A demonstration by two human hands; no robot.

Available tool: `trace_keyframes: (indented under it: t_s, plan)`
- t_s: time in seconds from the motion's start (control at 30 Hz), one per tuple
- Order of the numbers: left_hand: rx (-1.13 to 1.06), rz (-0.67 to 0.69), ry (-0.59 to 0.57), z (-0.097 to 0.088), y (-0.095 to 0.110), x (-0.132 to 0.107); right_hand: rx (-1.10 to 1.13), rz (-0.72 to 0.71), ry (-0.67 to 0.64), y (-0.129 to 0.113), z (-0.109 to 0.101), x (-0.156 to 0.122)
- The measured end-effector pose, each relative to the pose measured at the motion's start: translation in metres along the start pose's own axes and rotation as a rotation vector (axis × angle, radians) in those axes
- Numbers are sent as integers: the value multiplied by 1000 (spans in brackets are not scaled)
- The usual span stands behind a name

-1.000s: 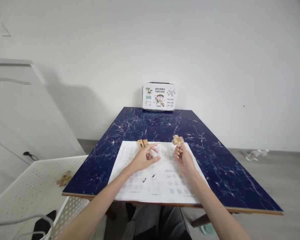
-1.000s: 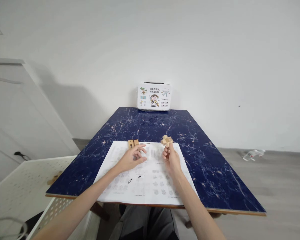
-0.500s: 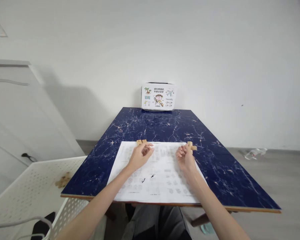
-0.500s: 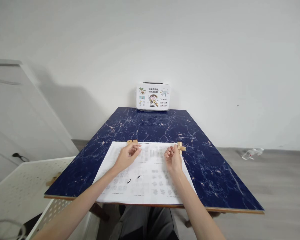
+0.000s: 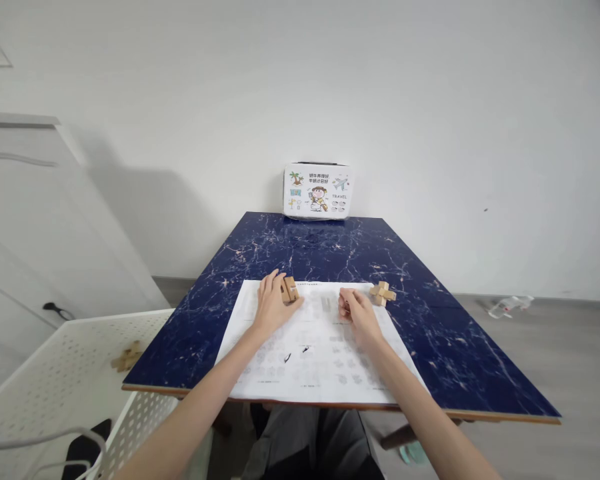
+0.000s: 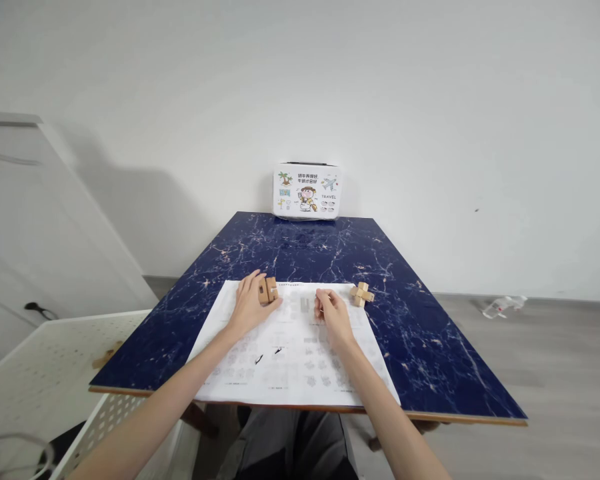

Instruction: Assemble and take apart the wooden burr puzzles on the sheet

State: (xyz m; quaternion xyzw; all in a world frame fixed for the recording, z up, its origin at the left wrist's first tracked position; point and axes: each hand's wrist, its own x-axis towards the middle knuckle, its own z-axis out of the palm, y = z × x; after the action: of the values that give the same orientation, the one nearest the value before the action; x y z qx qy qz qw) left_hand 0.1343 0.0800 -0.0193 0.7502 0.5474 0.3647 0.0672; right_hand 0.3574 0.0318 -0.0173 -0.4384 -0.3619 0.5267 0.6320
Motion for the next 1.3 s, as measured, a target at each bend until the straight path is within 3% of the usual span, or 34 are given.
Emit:
trace_keyframes:
  t_s: [0.13, 0.43, 0.83, 1.13, 1.3]
  plan:
    - [-16, -8, -129, 4, -7, 2, -128, -31, -55, 1, 3, -2]
    - [-2, 27, -126, 3, -5, 3, -319, -95, -163, 3, 4, -6]
    - [-21, 7, -212, 2, -2, 4, -380, -122, -207, 3, 6, -8]
    - [-195, 236, -410, -11, 11, -4, -508, -187, -227, 3, 7, -11]
    - [-128, 261, -343, -14, 15, -6, -730, -383, -273, 6, 10, -15]
